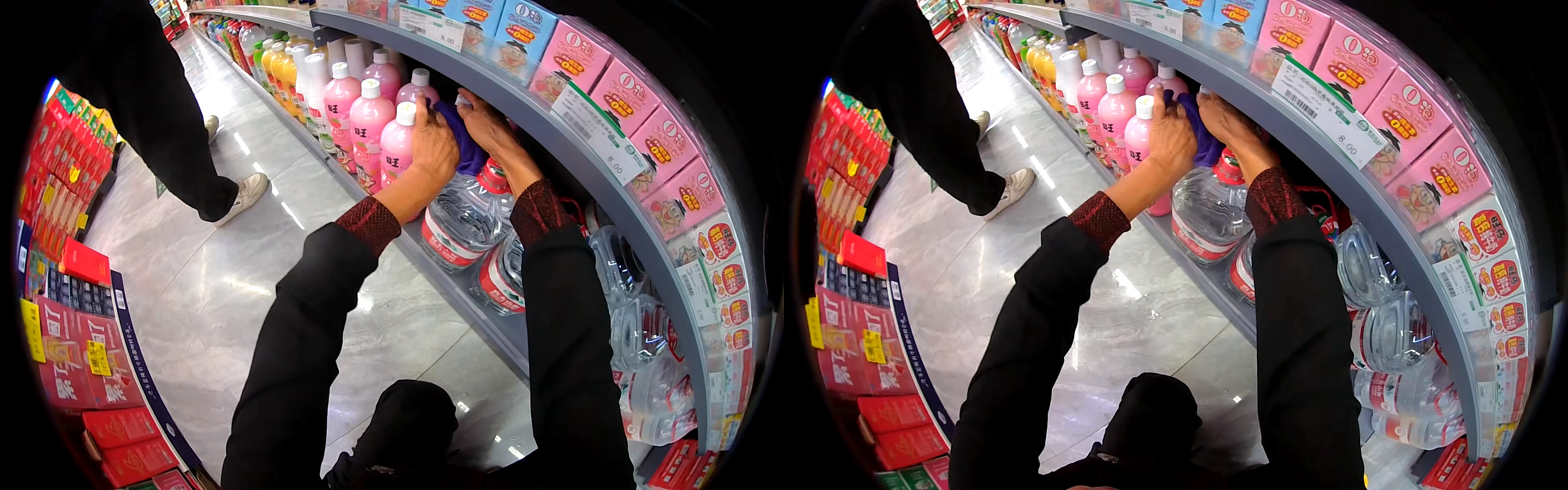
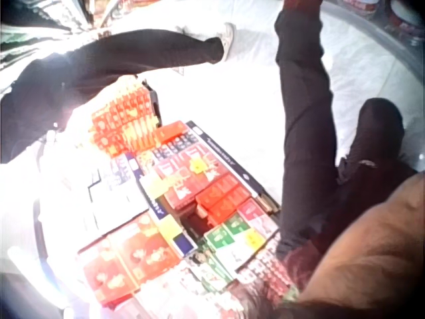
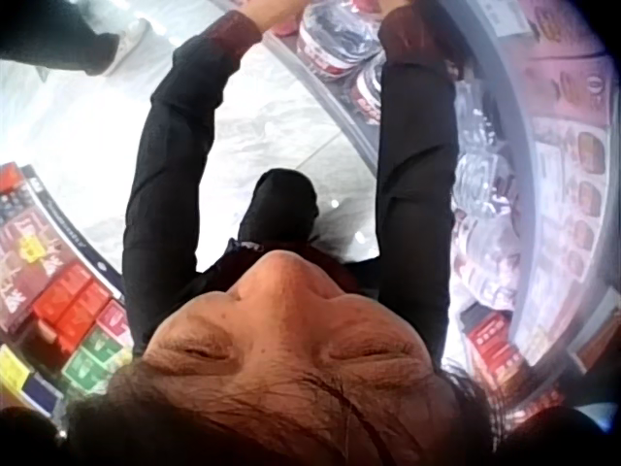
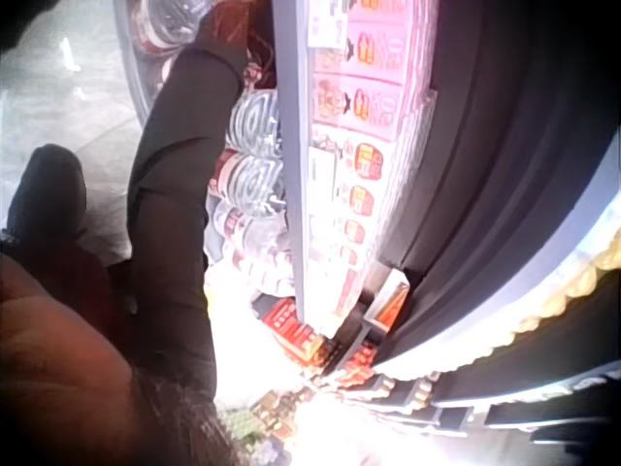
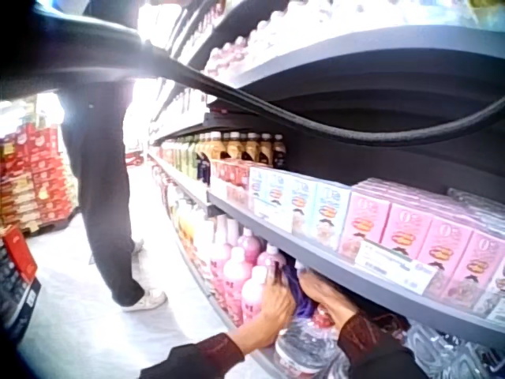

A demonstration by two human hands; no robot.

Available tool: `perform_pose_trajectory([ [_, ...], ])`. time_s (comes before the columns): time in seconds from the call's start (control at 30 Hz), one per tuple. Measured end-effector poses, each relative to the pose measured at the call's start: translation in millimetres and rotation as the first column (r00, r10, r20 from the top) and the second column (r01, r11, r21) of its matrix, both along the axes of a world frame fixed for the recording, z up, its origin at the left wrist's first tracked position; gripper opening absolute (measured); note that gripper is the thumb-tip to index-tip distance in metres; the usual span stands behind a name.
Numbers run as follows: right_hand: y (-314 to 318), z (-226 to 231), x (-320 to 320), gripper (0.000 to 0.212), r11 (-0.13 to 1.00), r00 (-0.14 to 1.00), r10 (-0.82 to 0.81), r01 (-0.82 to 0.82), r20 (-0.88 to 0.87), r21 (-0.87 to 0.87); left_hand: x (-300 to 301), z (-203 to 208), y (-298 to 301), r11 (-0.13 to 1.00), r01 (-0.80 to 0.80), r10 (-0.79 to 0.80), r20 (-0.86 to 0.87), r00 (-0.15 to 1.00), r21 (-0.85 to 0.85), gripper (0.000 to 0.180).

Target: The person wrings a cloth in a yellow bucket of water and then wipes the edges of the supermarket shelves and the tops of large water bottles and juice cartons by hand.

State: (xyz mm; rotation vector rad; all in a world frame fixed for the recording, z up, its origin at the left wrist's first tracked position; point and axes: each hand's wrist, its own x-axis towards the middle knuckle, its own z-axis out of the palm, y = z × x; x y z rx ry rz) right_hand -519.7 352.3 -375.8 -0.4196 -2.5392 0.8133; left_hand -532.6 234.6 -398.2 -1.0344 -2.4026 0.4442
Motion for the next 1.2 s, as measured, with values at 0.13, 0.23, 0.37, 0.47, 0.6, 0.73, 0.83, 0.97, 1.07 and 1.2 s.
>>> perform_pose_trajectory([
  [0.13, 6.5, -12.2, -13.8, 0.045, 0.987, 0.998, -0.026, 0.016, 0.061, 0.159, -19.0, -21.3, -37.3, 0.838, 0.501, -0.439, -0.277, 0.855, 0.218, 0.041],
  [0.23, 7.3, -9.1, -5.8, 0.047, 0.992, 0.998, -0.006, -0.002, 0.061, 0.129, -15.4, -26.6, -60.9, 0.676, 0.696, -0.695, -0.105, 0.711, 0.243, 0.031],
  [0.37, 9.4, -13.7, -10.7, 0.047, 0.999, 0.998, -0.039, 0.038, 0.046, 0.02, -16.5, -11.4, -81.8, 0.434, 0.537, -0.842, 0.113, 0.528, 0.723, 0.032],
  [0.47, 14.0, -12.3, -11.0, 0.045, 0.976, 0.993, -0.091, 0.075, 0.071, 0.207, -27.1, -0.4, -91.5, 0.145, 0.305, -0.876, -0.022, 0.482, 0.941, 0.045],
  [0.6, 14.0, -13.1, -11.7, 0.043, 0.998, 0.999, -0.03, 0.028, 0.039, 0.053, -46.6, 14.4, -122.5, -0.204, -0.332, -0.738, 0.077, 0.67, 0.921, 0.047],
  [0.73, 11.9, -7.8, -11.8, 0.042, 0.989, 0.997, -0.028, 0.017, 0.073, 0.145, -68.4, 22.4, -137.6, -0.541, -0.431, -0.726, -0.142, 0.673, 0.722, 0.03],
  [0.83, 13.3, -7.0, -13.3, 0.042, 0.996, 0.997, -0.03, 0.024, 0.073, 0.086, -70.1, 16.8, -132.7, -0.406, -0.447, -0.767, -0.031, 0.641, 0.797, 0.041],
  [0.97, 5.1, -2.7, -6.0, 0.043, 0.987, 0.999, 0.016, -0.024, 0.052, 0.16, -54.2, 9.4, -100.4, -0.108, -0.28, -0.777, 0.095, 0.622, 0.954, 0.047],
  [1.07, 2.4, 3.8, -0.3, 0.044, 0.981, 0.997, 0.01, -0.026, 0.081, 0.191, -32.6, -14.0, -66.4, 0.144, -0.087, -0.739, 0.166, 0.654, 0.986, 0.054],
  [1.2, -0.5, 4.0, 1.1, 0.045, 0.99, 0.998, -0.022, 0.014, 0.056, 0.143, 3.0, -52.8, -59.9, 0.176, 0.159, -0.522, -0.044, 0.852, 0.971, 0.053],
])
